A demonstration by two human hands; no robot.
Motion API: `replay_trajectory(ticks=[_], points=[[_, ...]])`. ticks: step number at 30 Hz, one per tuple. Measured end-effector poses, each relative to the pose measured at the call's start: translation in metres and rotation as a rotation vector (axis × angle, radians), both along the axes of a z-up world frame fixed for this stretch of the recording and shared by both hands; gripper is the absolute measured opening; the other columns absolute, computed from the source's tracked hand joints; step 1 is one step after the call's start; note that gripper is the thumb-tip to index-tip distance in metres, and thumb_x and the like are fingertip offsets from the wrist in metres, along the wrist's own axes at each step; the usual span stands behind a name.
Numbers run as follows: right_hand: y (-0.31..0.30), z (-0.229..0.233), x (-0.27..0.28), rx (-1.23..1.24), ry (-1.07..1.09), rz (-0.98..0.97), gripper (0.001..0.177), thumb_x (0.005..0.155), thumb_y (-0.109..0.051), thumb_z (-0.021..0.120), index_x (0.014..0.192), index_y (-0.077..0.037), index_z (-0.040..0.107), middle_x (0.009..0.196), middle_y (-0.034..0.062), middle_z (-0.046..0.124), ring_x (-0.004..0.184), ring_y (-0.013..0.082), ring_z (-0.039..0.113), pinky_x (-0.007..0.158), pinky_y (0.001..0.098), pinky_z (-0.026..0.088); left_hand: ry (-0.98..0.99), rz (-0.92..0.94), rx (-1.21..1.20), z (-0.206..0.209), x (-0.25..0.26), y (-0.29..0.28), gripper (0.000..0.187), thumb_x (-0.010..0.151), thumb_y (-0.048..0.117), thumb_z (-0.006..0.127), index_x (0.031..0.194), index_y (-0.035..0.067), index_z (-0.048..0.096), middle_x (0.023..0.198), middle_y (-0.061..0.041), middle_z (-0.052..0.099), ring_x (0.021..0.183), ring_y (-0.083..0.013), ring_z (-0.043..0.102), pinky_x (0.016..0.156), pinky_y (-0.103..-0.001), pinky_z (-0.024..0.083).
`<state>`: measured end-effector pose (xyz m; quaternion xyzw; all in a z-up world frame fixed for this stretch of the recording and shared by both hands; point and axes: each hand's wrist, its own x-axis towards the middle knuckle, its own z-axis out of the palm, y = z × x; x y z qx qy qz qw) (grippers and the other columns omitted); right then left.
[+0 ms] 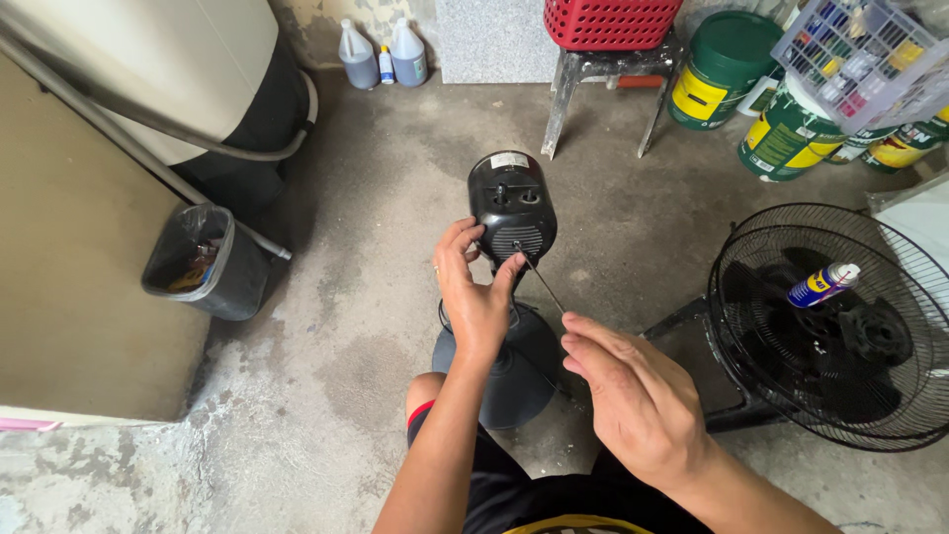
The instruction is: The person disassembles a standing fan motor housing using a screwdriver, removes the rear cover, and manipulates internal components. The person then reassembles the housing and secures it with screws.
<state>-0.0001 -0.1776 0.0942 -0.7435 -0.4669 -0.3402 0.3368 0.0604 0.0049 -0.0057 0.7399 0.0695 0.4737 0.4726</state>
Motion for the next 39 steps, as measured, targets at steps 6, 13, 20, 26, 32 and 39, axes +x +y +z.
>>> replay_trajectory(ticks=[6,13,20,26,32,39], points=[[-0.005,0.0,0.002,-0.076,-0.074,-0.148,0.036,0.092,-0.008,0.075,0.122,0.007,0.06,0.114,0.018,0.073,0.096,0.0292,0.075,0.081,0.0345,0.062,-0.022,-0.006,-0.039,-0.006,0.005,-0.006,0.066,0.075,0.011,0.093,0.129,0.006,0.054,0.139,-0.012,0.056,0.121,-0.0276,0.058,0.09,-0.035,0.055],[-0.008,0.011,0.012,-0.185,-0.153,-0.293,0.033,0.1,-0.012,0.069,0.13,0.0,0.058,0.087,0.0089,0.06,0.075,0.0272,0.06,0.07,0.0409,0.043,-0.064,0.001,-0.029,-0.014,0.014,-0.014,0.07,0.073,0.009,0.094,0.129,0.005,0.051,0.139,-0.013,0.054,0.115,-0.0259,0.055,0.085,-0.033,0.053],[-0.01,0.013,0.01,-0.231,-0.12,-0.325,0.032,0.095,-0.011,0.067,0.123,0.0,0.057,0.091,0.011,0.06,0.078,0.0282,0.059,0.068,0.0419,0.04,-0.053,-0.001,-0.041,-0.013,0.016,-0.015,0.07,0.076,0.01,0.094,0.129,0.004,0.049,0.14,-0.013,0.053,0.111,-0.0241,0.054,0.085,-0.032,0.052],[-0.016,0.018,0.018,-0.258,-0.123,-0.262,0.03,0.095,-0.004,0.067,0.123,-0.001,0.056,0.096,0.0112,0.06,0.081,0.0302,0.059,0.072,0.043,0.043,-0.038,-0.008,-0.308,-0.025,0.013,-0.022,0.063,0.081,0.011,0.089,0.128,0.005,0.048,0.13,-0.014,0.051,0.106,-0.0207,0.055,0.086,-0.032,0.051],[-0.01,0.018,0.023,-0.311,-0.118,-0.238,0.034,0.091,-0.02,0.075,0.116,-0.004,0.057,0.091,0.01,0.055,0.081,0.0302,0.057,0.07,0.0436,0.043,-0.151,-0.2,-1.123,-0.058,0.02,-0.042,0.026,0.096,0.008,0.071,0.113,0.003,0.051,0.099,-0.012,0.058,0.088,-0.0216,0.059,0.084,-0.035,0.051],[-0.01,0.024,0.023,-0.436,-0.225,-0.198,0.045,0.077,-0.005,0.071,0.12,-0.004,0.059,0.104,0.0119,0.059,0.086,0.0287,0.062,0.077,0.0422,0.049,-0.117,-0.404,-1.478,-0.041,0.016,-0.028,0.016,0.101,0.016,0.057,0.103,0.001,0.053,0.09,-0.013,0.065,0.088,-0.0278,0.072,0.085,-0.04,0.062]])
